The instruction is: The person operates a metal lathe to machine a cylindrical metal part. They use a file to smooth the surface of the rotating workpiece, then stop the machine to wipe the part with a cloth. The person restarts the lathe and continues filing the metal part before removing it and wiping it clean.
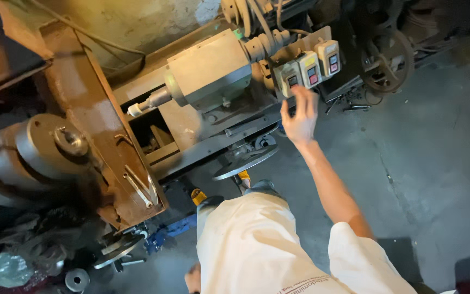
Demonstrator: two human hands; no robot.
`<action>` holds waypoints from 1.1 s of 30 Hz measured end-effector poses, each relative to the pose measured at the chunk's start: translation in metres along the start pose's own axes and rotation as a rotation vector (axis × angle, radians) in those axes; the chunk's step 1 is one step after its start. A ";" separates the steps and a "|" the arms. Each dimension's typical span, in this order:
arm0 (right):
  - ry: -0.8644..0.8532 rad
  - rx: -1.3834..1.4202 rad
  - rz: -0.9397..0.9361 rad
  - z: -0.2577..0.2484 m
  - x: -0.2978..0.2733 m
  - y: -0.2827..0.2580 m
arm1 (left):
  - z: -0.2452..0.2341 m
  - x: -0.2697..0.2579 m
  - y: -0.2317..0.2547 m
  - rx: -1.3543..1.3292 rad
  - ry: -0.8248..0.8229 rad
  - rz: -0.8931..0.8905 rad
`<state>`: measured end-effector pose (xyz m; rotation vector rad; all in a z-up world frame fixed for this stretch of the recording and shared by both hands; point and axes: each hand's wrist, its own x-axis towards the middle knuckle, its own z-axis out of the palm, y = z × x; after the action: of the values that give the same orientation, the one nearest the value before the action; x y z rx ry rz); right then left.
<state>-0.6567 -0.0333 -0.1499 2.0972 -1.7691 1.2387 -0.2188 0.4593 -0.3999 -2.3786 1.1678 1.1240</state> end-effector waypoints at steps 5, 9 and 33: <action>-0.279 -0.057 -0.065 0.064 -0.009 0.009 | -0.052 0.008 0.056 -0.923 0.161 -0.382; -0.567 -0.221 -0.007 0.102 0.010 0.012 | -0.096 0.004 0.085 -1.135 0.239 -0.195; -0.384 1.298 0.099 -0.055 -0.026 -0.190 | -0.311 -0.124 0.349 -1.384 0.030 0.720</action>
<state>-0.5184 0.0755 -0.0564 2.9916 -1.2102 2.6313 -0.3660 0.1404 -0.0675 -2.7740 1.6074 2.8709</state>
